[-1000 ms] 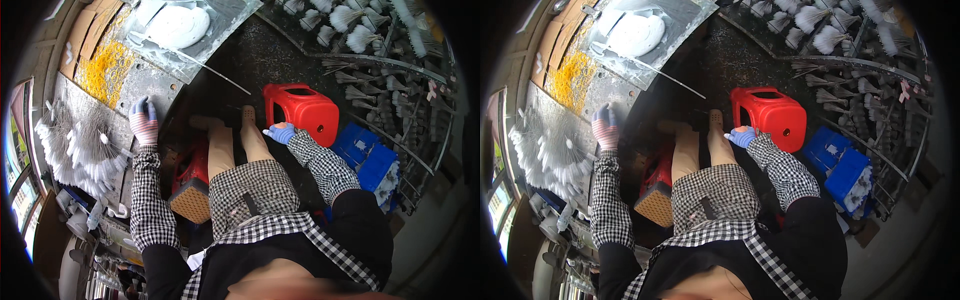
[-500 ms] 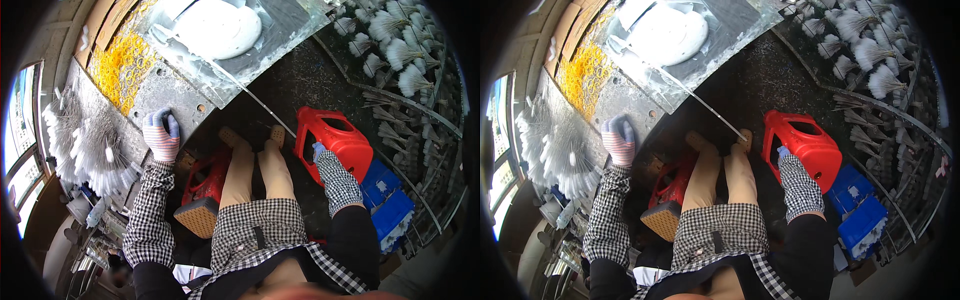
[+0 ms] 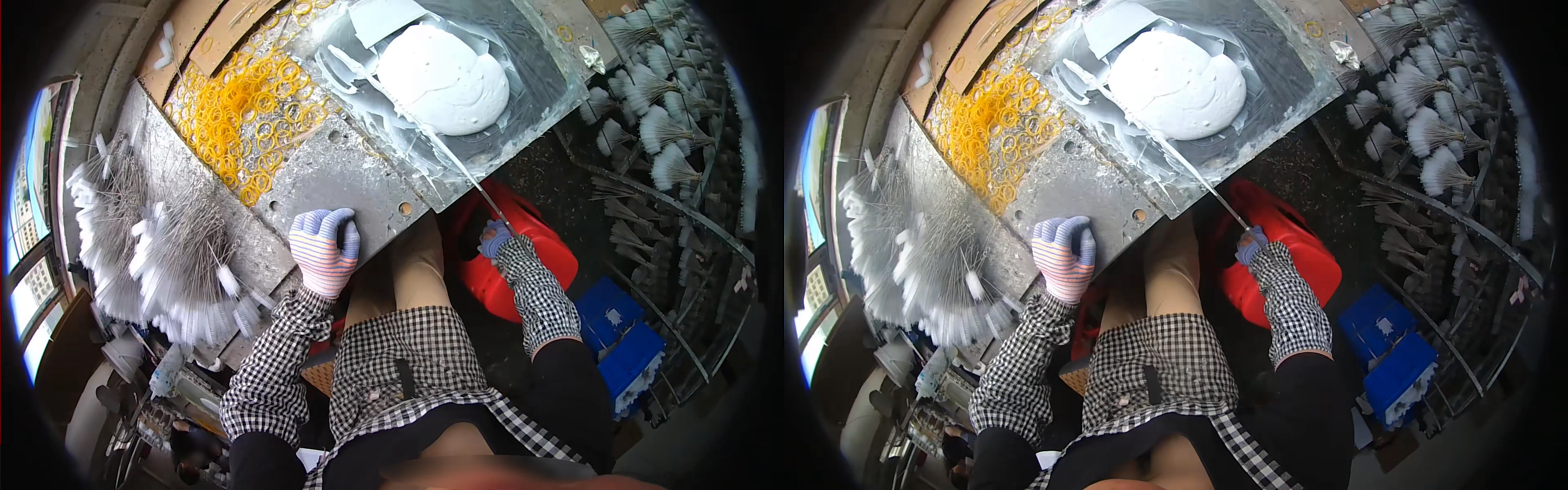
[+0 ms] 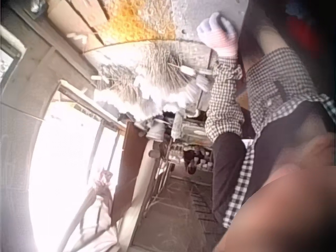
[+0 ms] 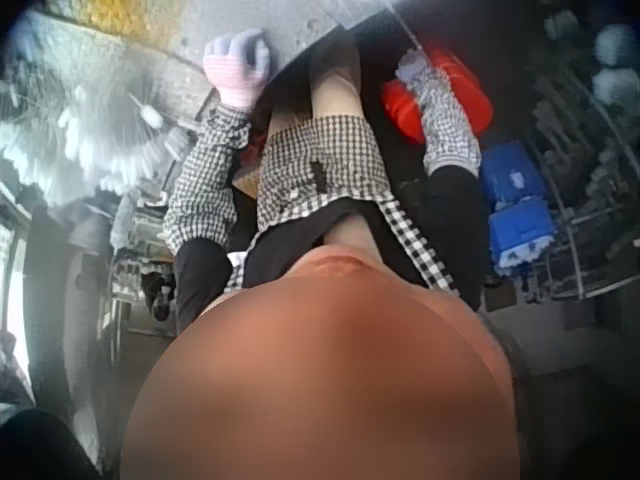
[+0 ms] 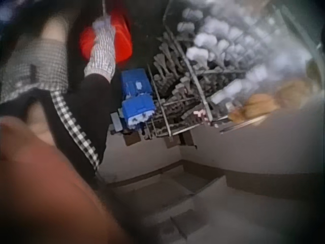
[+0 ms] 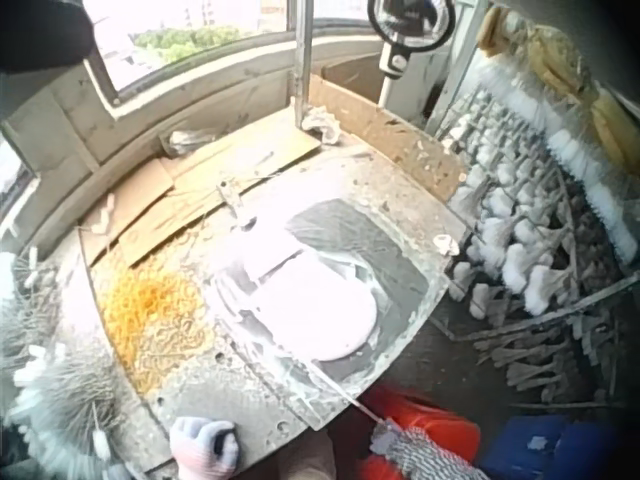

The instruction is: Mix and prepare a white adhesive or sealant paste on a glass plate using a spatula.

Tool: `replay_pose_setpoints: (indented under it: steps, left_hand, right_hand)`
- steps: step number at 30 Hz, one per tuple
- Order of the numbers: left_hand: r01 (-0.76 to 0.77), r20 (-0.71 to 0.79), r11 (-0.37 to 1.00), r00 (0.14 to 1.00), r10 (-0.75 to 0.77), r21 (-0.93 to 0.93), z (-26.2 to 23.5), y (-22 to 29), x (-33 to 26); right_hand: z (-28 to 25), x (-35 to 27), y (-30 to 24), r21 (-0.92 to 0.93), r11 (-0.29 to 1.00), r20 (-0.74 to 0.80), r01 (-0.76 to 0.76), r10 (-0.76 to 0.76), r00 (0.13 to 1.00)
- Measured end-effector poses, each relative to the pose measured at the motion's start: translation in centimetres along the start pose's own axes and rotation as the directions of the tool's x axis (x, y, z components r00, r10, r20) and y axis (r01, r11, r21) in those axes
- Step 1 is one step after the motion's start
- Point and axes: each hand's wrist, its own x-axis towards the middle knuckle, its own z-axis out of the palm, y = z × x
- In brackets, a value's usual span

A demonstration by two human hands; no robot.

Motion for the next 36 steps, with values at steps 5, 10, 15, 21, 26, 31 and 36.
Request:
replay_pose_setpoints:
  steps: [5,10,15,21,26,31,36]
  left_hand:
    - [-0.001,0.051,0.994,0.999,0.006,-0.106,1.4,0.9,1.7]
    - [0.091,0.061,0.995,0.994,-0.088,-0.049,-0.7,-0.3,-0.1]
    - [0.095,0.044,0.992,0.995,-0.092,-0.077,0.1,0.9,0.8]
    - [0.072,-0.063,0.997,0.995,-0.074,-0.039,0.5,1.2,-0.3]
    - [0.025,-0.111,0.996,0.994,-0.016,0.082,0.9,1.6,0.1]
    - [0.159,-0.107,0.945,0.985,-0.133,0.285,0.6,2.7,-1.5]
    - [0.25,-0.408,0.936,0.903,-0.133,0.249,3.3,5.0,-2.1]
  right_hand:
    - [-1.0,3.4,1.8,0.32,0.942,-0.55,-0.101,0.272,0.79]
    - [-1.4,-3.9,6.0,0.188,0.916,-0.853,-0.355,0.331,0.404]
    - [-7.3,-19.0,11.1,0.945,0.208,-0.322,0.252,0.719,0.616]
    - [-21.3,-30.5,10.8,0.666,0.628,-0.716,0.402,0.388,0.58]
    - [-18.0,-28.8,7.8,0.66,0.505,-0.704,0.556,0.16,0.692]
    - [-16.9,-27.5,5.1,0.776,-0.133,-0.622,0.616,-0.004,0.783]
    - [-16.1,-26.3,5.4,0.693,-0.422,-0.655,0.584,-0.031,0.755]
